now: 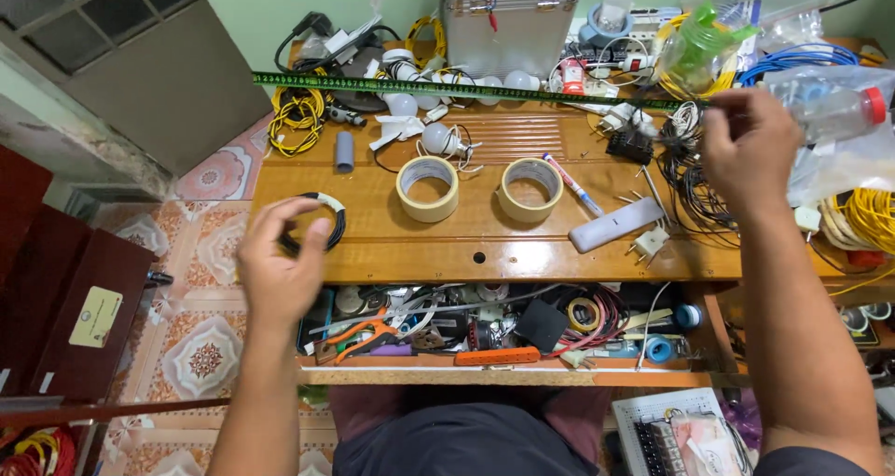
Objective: Coiling a black electrical wire, writing a label on white tape, and securing the wire coil with the tape on a workbench.
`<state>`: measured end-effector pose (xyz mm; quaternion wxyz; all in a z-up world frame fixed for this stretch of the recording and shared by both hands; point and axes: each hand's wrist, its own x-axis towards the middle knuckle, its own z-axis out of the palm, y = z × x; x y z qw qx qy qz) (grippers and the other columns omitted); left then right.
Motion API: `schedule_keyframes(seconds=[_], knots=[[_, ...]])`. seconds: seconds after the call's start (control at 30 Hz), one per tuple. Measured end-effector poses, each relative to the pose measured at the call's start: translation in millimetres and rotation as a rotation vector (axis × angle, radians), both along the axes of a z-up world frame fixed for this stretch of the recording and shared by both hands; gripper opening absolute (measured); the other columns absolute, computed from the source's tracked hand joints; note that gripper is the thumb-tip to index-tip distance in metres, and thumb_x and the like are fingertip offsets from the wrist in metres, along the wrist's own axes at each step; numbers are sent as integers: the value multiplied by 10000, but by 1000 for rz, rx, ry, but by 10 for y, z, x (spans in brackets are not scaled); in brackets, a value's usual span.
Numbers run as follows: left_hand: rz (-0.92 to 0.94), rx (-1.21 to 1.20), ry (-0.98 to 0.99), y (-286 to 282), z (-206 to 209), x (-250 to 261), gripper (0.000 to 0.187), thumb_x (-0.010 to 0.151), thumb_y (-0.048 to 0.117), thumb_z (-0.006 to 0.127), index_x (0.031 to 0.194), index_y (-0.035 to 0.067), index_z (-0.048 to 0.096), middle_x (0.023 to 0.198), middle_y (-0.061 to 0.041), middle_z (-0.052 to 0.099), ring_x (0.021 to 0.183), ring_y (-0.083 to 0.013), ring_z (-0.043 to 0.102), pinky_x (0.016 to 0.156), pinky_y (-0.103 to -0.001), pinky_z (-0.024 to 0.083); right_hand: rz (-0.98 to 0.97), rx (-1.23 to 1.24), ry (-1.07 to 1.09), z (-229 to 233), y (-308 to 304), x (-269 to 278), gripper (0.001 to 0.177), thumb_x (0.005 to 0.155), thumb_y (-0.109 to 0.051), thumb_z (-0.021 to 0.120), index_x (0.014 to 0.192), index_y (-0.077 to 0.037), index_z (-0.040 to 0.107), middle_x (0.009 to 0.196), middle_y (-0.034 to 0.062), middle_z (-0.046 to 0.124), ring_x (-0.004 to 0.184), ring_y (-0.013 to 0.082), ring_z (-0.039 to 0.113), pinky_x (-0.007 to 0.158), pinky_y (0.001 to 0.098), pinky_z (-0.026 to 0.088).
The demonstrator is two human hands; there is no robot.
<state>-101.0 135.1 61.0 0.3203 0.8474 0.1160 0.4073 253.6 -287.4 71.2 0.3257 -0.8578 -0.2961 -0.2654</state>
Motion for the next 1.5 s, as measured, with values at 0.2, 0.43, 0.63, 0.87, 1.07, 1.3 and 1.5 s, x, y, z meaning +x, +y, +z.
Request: schedule_keyframes(seconds=[0.2,0.43,0.63,0.87,1.07,1.3,1.5], knots=[[-281,-101,43,-544,103,458,269,966,313,657,1115,92,694,1044,-83,717,931,-197,657,830,-364,565,183,456,93,197,110,-244,75,1201,79,561,1214,32,504,1003,191,582,713,264,683,563,343,562],[-516,-118,65,-1054,240,1083,284,931,269,704,1175,129,663,1064,-53,701,992,-188,666,806,-338,542,175,553,74,329,417,-588,79,1148,29,595,1196,16,534,994,158,569,646,222,649,532,322,548],[-625,-413,186,-1449,318,1654,469,890,290,730,1324,171,599,1181,-81,705,907,-164,716,794,-294,658,221,637,112,280,509,-661,83,1163,16,560,1200,-13,491,1032,153,562,697,225,665,583,319,572],[-633,-637,285,-1903,110,2652,749,828,523,625,1470,156,509,1384,-138,669,1136,-281,743,921,-374,588,273,694,80,42,595,-850,69,1120,41,530,1176,18,496,1043,167,526,724,226,615,639,316,588],[-607,-638,115,-2050,-235,3193,324,868,283,717,1129,91,719,881,-10,734,695,-140,676,655,-279,559,308,672,47,-216,511,-714,85,1130,-29,581,1183,-13,517,1115,142,532,682,211,613,632,307,528],[-645,-780,163,-2029,135,3137,322,927,408,599,898,97,673,749,-20,636,567,-160,558,523,-282,471,231,820,233,-306,489,-714,453,1023,-73,610,1410,-156,391,1405,175,426,946,216,611,807,294,526],[-867,-1008,-15,-2073,77,3378,179,969,165,624,995,-7,667,897,-173,761,650,-195,669,493,-295,608,436,524,565,-576,473,-484,628,1029,-28,606,1589,-66,323,1323,177,623,940,188,620,825,311,587]])
